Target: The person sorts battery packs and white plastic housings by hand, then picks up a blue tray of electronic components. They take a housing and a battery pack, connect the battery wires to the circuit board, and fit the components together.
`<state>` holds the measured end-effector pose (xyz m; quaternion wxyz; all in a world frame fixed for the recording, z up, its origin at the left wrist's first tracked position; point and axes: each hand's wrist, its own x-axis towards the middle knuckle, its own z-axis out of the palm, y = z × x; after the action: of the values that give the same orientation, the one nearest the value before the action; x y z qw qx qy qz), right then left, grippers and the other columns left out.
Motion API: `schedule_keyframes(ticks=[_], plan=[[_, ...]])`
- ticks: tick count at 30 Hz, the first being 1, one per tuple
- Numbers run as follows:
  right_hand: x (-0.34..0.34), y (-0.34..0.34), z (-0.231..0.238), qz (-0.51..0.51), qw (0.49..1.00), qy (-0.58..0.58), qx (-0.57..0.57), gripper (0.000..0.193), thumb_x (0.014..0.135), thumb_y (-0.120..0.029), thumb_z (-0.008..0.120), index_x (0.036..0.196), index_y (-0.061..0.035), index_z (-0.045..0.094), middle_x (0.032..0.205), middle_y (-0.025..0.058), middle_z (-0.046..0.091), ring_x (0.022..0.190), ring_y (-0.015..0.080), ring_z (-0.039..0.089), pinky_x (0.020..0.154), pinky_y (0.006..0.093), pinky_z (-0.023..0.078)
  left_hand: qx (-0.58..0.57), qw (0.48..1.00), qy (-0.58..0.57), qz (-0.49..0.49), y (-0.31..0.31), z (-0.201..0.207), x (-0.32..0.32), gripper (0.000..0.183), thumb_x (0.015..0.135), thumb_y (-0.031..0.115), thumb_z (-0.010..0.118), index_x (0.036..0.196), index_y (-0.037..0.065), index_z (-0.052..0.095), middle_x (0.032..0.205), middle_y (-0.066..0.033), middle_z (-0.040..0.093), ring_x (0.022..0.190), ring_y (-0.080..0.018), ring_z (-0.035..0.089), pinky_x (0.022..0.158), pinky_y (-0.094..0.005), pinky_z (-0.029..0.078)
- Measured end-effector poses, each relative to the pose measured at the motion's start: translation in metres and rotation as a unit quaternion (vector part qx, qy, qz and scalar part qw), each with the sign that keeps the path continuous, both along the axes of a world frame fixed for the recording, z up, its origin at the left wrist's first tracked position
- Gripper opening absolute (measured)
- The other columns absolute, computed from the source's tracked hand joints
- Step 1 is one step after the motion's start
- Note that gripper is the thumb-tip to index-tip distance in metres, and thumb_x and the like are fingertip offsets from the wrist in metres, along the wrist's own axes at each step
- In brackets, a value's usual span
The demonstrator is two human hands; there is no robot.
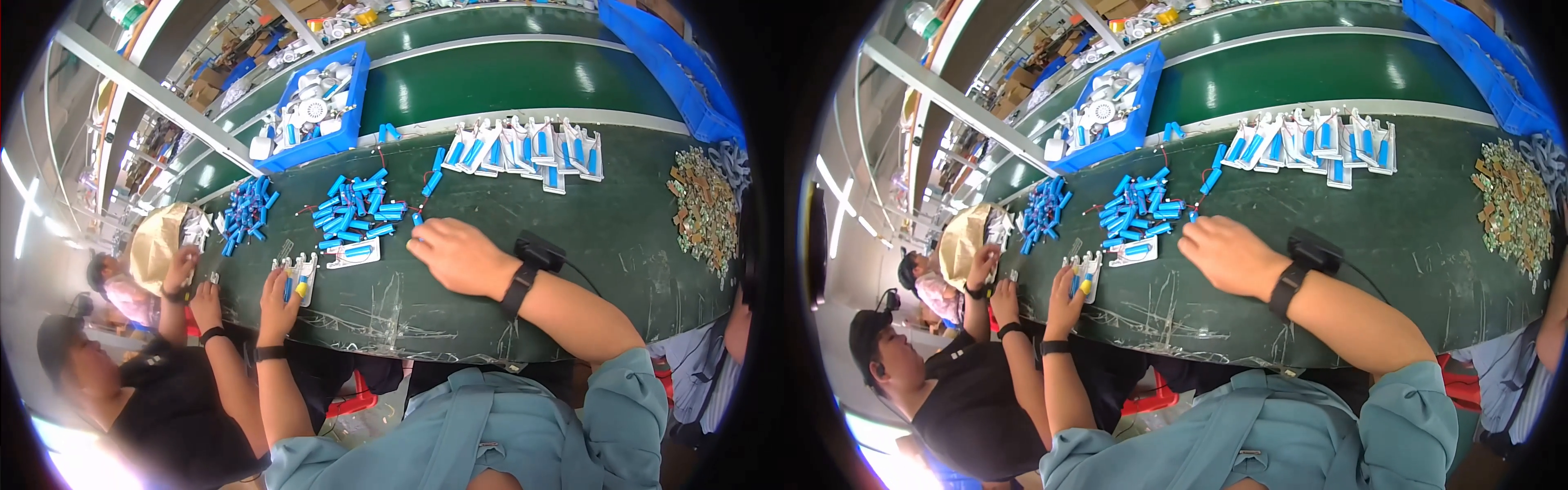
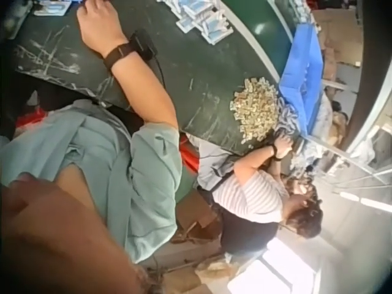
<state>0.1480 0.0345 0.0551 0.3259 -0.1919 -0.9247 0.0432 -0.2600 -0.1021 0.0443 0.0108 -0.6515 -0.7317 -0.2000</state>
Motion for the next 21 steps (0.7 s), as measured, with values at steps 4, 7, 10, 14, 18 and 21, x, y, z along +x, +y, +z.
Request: schedule_keyframes(ticks=[4, 7, 10, 14, 18, 21], plan=[[-0.058, -0.016, 0.003, -0.001, 0.998, -0.065, 0.004, 0.022, 0.080, -0.007, 0.060, 0.101, -0.0008, 0.061, 0.102, 0.0115, 0.058, 0.104, 0.0268, 0.055, 0.089, 0.0384, 0.046, 0.030, 0.999, 0.013, -0.020, -0.016, 0.000, 0.018, 0.047, 0.088, 0.009, 0.064, 0.133, -0.003, 0.056, 0.140, -0.0238, 0.053, 0.130, -0.0413, 0.052, 0.109, -0.0437, 0.042], [-0.087, -0.011, -0.014, -0.069, 0.996, -0.058, 0.020, 0.019, 0.081, -0.007, 0.059, 0.098, 0.0008, 0.060, 0.102, 0.0132, 0.057, 0.103, 0.0281, 0.055, 0.088, 0.0393, 0.046, 0.033, 0.999, 0.012, -0.013, -0.022, -0.002, 0.038, 0.052, 0.084, 0.015, 0.066, 0.132, -0.002, 0.055, 0.140, -0.0231, 0.052, 0.130, -0.0425, 0.049, 0.108, -0.0494, 0.039], [-0.095, -0.011, -0.017, -0.058, 0.996, -0.062, -0.023, 0.020, 0.080, -0.008, 0.060, 0.097, 0.0016, 0.060, 0.100, 0.0133, 0.057, 0.102, 0.0294, 0.055, 0.087, 0.0398, 0.045, 0.016, 1.000, 0.014, -0.022, -0.037, -0.001, 0.050, 0.054, 0.085, 0.015, 0.065, 0.134, -0.001, 0.052, 0.144, -0.0216, 0.050, 0.135, -0.0431, 0.043, 0.111, -0.0512, 0.034], [-0.073, -0.040, -0.006, -0.031, 0.998, -0.057, 0.005, 0.021, 0.077, -0.015, 0.067, 0.090, -0.0001, 0.061, 0.090, 0.0121, 0.057, 0.097, 0.0284, 0.056, 0.082, 0.0386, 0.044, 0.024, 0.997, 0.072, -0.026, -0.053, 0.011, 0.080, 0.048, 0.083, 0.010, 0.063, 0.129, -0.002, 0.055, 0.142, -0.0235, 0.051, 0.133, -0.0432, 0.047, 0.111, -0.0494, 0.037], [-0.030, -0.075, -0.002, -0.042, 0.994, -0.096, -0.021, 0.025, 0.074, -0.020, 0.071, 0.087, -0.0020, 0.061, 0.084, 0.0101, 0.056, 0.086, 0.0271, 0.056, 0.081, 0.0377, 0.043, 0.008, 0.996, 0.070, -0.050, -0.063, 0.015, 0.122, 0.049, 0.082, 0.012, 0.065, 0.128, 0.002, 0.054, 0.145, -0.0211, 0.048, 0.135, -0.0452, 0.042, 0.111, -0.0541, 0.033], [0.008, -0.096, 0.006, -0.049, 0.992, -0.120, -0.002, 0.022, 0.075, -0.018, 0.070, 0.086, -0.0026, 0.060, 0.081, 0.0095, 0.056, 0.084, 0.0265, 0.056, 0.079, 0.0372, 0.043, 0.001, 0.994, 0.054, -0.096, -0.062, 0.018, 0.162, 0.051, 0.079, 0.015, 0.068, 0.127, 0.004, 0.054, 0.146, -0.0210, 0.047, 0.136, -0.0458, 0.041, 0.109, -0.0558, 0.032]])
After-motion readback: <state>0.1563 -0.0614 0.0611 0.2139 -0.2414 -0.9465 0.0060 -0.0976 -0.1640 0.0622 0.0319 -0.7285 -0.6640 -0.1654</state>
